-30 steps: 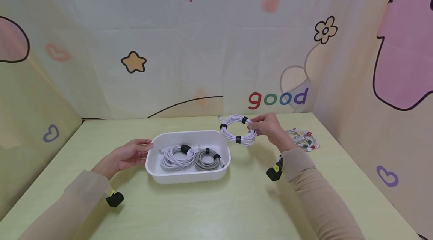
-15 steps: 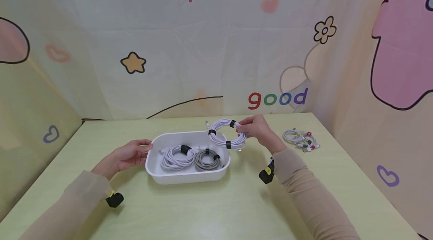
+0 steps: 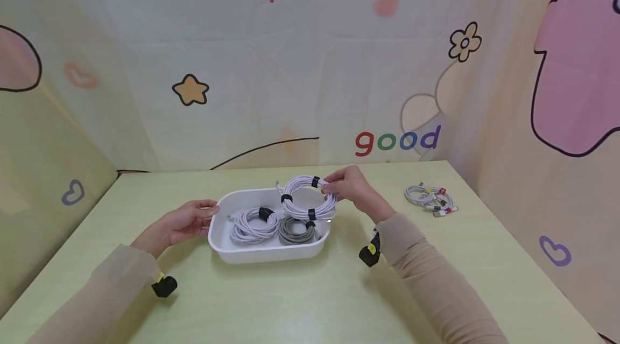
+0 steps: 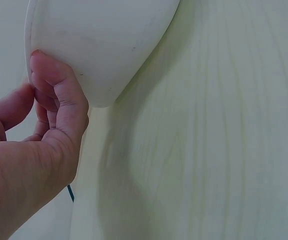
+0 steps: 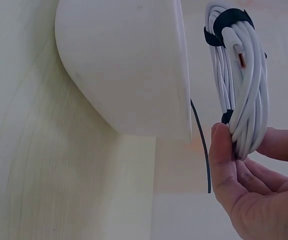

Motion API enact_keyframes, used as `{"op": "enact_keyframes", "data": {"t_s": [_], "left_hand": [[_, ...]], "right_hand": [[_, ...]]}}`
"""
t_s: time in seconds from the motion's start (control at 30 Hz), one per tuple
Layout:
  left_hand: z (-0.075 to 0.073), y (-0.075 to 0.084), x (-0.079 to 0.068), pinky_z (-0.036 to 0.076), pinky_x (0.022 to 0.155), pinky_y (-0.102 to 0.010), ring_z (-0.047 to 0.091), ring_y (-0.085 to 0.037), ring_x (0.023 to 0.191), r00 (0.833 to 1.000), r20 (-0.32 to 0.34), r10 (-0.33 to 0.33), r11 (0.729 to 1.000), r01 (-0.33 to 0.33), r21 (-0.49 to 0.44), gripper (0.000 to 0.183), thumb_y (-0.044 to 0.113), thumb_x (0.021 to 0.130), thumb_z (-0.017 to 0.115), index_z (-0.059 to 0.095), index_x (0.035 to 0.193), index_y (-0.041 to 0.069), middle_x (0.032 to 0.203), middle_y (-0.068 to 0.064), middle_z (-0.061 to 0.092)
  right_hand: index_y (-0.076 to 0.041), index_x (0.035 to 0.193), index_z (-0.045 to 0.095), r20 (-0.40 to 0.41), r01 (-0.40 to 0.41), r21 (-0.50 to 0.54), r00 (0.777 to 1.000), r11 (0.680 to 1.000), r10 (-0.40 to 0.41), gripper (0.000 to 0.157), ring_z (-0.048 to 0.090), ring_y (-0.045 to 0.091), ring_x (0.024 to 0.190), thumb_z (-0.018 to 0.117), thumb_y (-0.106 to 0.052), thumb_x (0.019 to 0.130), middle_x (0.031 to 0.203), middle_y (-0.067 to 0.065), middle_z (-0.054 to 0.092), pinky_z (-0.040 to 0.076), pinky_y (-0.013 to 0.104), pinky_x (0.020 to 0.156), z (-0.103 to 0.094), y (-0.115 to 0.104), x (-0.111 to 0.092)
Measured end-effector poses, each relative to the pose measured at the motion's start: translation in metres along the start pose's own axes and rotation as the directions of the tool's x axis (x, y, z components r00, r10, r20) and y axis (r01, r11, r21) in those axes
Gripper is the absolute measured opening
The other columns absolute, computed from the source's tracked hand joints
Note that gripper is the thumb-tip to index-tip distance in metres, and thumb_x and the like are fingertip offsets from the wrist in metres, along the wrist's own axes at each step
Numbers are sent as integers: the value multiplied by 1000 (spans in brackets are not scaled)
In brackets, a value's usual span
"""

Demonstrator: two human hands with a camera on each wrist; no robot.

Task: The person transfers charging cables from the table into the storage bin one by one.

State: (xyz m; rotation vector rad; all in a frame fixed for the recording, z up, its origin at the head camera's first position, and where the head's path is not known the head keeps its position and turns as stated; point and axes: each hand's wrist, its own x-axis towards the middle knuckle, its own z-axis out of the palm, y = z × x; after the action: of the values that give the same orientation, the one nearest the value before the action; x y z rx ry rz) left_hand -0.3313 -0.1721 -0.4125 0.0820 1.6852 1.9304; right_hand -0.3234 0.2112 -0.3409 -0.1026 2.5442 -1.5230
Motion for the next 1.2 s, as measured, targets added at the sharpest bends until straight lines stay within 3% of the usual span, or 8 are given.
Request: {"op": "enact_keyframes", "data": {"t_s": [0.27, 0.5, 0.73, 0.83, 0.97, 1.2], "left_hand": [[0, 0, 1, 51, 71, -28, 57, -14, 79, 1000, 0, -4, 1000, 4, -6, 35, 15, 90, 54, 37, 117, 2, 92, -3, 57], [1, 2, 0, 50, 71, -28, 56, -14, 79, 1000, 1, -4, 1000, 4, -15, 36, 13, 90, 53, 35, 119, 0, 94, -4, 55], [0, 0, 1, 51, 72, -29, 56, -15, 79, 1000, 3, -8, 1000, 8, -11, 39, 14, 90, 54, 35, 120, 0, 94, -5, 56], [0, 0, 2, 51, 71, -29, 56, -15, 79, 1000, 3, -9, 1000, 9, -12, 37, 14, 89, 54, 36, 118, 1, 93, -5, 56], [1, 1, 2, 51, 72, -29, 56, -14, 78, 1000, 8, 1, 1000, -1, -9, 35, 14, 89, 55, 37, 116, 2, 93, -4, 56], [1, 1, 0, 51, 71, -29, 57, -15, 78, 1000, -1, -7, 1000, 7, -6, 31, 14, 90, 53, 38, 114, 4, 91, -3, 57]], "right_hand": [[0, 109, 60, 27, 8, -19, 1000, 1000, -7, 29, 60, 15, 68, 64, -12, 83, 98, 20, 64, 52, 27, 67, 11, -3, 1], [0, 106, 61, 20, 8, -29, 1000, 1000, -7, 27, 61, 15, 67, 66, -10, 81, 90, 13, 66, 51, 24, 60, 20, -7, 2], [-2, 104, 63, 30, 38, -143, 999, 989, -34, 27, 60, 14, 69, 67, -15, 81, 90, 10, 66, 51, 25, 61, 29, -10, 1], [0, 104, 63, 8, 121, -221, 993, 968, -122, 28, 62, 18, 71, 65, -18, 83, 92, 13, 67, 53, 28, 64, 23, -13, -1], [1, 103, 63, -90, 203, -345, 965, 916, -248, 26, 64, 22, 73, 59, -20, 87, 92, 16, 67, 53, 28, 63, 4, -13, -1], [3, 96, 65, -254, 166, -455, 917, 875, -307, 22, 62, 26, 75, 55, -15, 87, 90, 19, 66, 52, 33, 64, -42, 21, 1]]}}
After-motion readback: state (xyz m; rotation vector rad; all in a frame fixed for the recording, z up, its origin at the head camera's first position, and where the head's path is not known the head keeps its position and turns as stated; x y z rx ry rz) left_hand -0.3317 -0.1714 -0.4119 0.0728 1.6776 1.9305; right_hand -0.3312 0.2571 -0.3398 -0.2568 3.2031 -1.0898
